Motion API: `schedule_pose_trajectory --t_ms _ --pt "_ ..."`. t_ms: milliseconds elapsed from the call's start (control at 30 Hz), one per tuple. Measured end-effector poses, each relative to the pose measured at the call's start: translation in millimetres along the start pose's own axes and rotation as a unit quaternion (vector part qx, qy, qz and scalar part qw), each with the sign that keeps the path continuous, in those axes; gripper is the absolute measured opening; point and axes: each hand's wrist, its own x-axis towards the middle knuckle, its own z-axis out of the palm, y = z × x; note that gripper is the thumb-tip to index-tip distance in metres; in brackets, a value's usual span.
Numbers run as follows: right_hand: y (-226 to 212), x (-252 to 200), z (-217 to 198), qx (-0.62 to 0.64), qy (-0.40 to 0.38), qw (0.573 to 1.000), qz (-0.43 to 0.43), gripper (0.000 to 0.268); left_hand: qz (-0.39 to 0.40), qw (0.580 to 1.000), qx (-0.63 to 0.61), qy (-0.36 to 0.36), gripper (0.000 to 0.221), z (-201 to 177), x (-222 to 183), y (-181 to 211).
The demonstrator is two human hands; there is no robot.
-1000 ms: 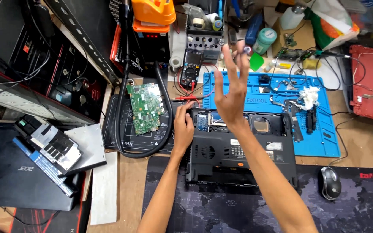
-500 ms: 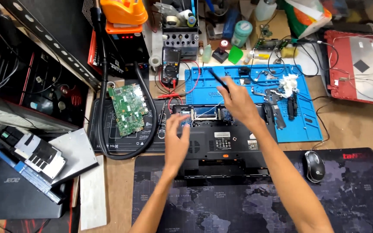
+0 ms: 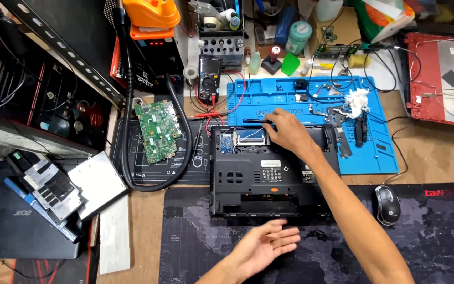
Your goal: Connecting a keyboard ribbon cable, installing the keyboard, and using a screwdriver on the laptop's underside
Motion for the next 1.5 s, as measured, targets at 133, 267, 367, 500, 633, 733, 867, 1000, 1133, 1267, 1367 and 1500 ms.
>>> schedule_pose_trajectory --t_ms 133,267,367,500,633,733,867,1000,1133,1267,1367,1500 --pt "0 8 -1 0.004 -0.034 0.999 0.015 0.032 0.025 0.999 -0.028 0.016 0.027 -16 21 -3" --pt "1 14 3 0.006 -0.067 0.997 0.033 0.028 0.035 0.998 -0.051 0.031 0.029 -26 40 1" --pt "-4 18 2 0.015 -0.074 0.996 0.046 0.035 0.024 0.998 -0.061 0.013 0.035 -25 43 8" --pt "-6 22 -6 0.025 -0.133 0.988 0.081 0.042 0.033 0.999 -0.013 0.012 0.056 -21 36 6" --pt "-4 8 -15 0.009 -0.163 0.984 0.075 0.042 0.061 0.998 0.020 0.016 0.051 -32 30 -3" --pt "-9 -12 -34 0.046 -0.171 0.977 0.116 0.043 0.117 0.989 0.086 0.040 0.019 -40 18 -7" --pt "8 -41 -44 0.099 -0.131 0.973 0.161 0.046 0.236 0.944 0.213 0.087 0.039 -39 -5 16" --pt "12 -80 -53 0.216 -0.050 0.957 0.188 0.047 0.328 0.857 0.380 0.118 0.046 -24 -31 62" --pt "53 -117 -15 0.264 0.054 0.930 0.250 0.047 0.436 0.768 0.467 0.056 0.032 -54 4 139" --pt "4 -151 -29 0.468 0.145 0.823 0.288 0.037 0.492 0.599 0.622 0.115 0.025 -47 39 215" --pt "-26 -173 -27 0.525 0.164 0.780 0.297 0.034 0.477 0.526 0.693 0.125 0.020 -9 36 250" --pt "-40 -198 -9 0.582 0.187 0.721 0.326 0.040 0.412 0.381 0.812 0.162 0.020 32 52 268"
